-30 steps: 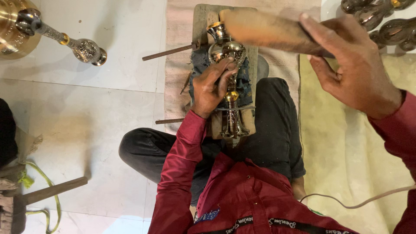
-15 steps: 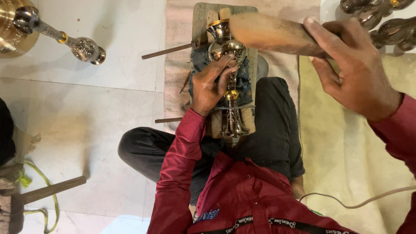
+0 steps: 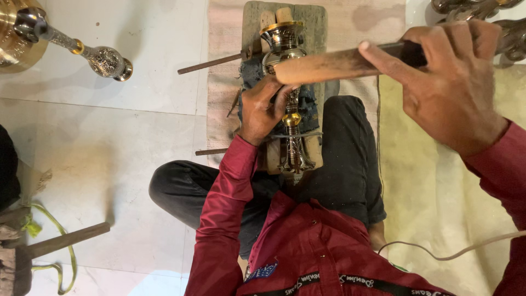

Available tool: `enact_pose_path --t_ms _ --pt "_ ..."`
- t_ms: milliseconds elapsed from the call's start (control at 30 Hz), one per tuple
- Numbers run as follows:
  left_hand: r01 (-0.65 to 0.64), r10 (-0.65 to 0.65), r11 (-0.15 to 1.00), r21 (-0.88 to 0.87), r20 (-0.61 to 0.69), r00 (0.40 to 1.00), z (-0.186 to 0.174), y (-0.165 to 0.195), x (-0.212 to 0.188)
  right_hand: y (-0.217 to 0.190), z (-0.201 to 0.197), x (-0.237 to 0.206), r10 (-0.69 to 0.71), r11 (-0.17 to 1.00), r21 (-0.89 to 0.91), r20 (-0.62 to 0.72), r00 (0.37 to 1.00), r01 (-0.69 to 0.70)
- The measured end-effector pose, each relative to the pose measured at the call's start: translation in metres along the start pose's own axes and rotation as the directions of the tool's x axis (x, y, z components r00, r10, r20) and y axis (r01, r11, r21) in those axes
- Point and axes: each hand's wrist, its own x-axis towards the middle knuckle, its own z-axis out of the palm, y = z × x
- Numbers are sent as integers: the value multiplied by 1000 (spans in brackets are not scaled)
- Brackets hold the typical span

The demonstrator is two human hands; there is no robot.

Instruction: The person sits cross-legged on the floor and repeatedly strikes a brass vessel with a wooden mallet to shape it, holding the vessel steady against a sandbag. The person occasionally repositions the vessel and uses a small punch tool on its surface before resuming hammering.

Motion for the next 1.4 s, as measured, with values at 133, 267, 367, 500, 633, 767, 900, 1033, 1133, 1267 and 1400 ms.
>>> enact_pose_path --t_ms 133,267,367,500,633,767,900,1033,1133,1267,1400 --pt "-44 44 999 3 5 999 1 -3 1 0 5 -1 187 843 501 72 980 -198" --pt "56 -61 996 76 66 996 0 -4 0 1 8 -4 21 999 -35 15 1000 -20" --pt "-40 40 997 -73 4 999 0 -3 0 5 12 -7 91 978 184 48 995 -99" --pt "26 -26 1000 0 44 999 -1 -1 3 13 22 -16 69 994 81 27 997 -71" --pt "34 -33 999 -6 54 998 -4 3 3 21 34 -26 3 986 -168 44 999 4" --pt "24 -21 997 -74 45 999 -5 3 4 22 47 -32 89 990 110 3 996 -89" --pt "44 -46 999 25 86 995 -5 1 4 15 43 -26 81 991 -106 1 997 -80" --pt "18 -14 997 -73 49 999 -2 -2 1 1 36 -13 217 893 418 -78 973 -165" --pt "0 3 994 -112 25 1000 3 -7 0 -6 30 -19 79 964 -257 23 997 -71" --pt "55 -70 983 -174 -83 994 4 -14 1 -1 44 -38 178 973 -150 22 984 -173" --pt "206 -235 936 -286 -72 969 -13 -10 -2 2 74 -55 249 968 -9 117 961 -250"
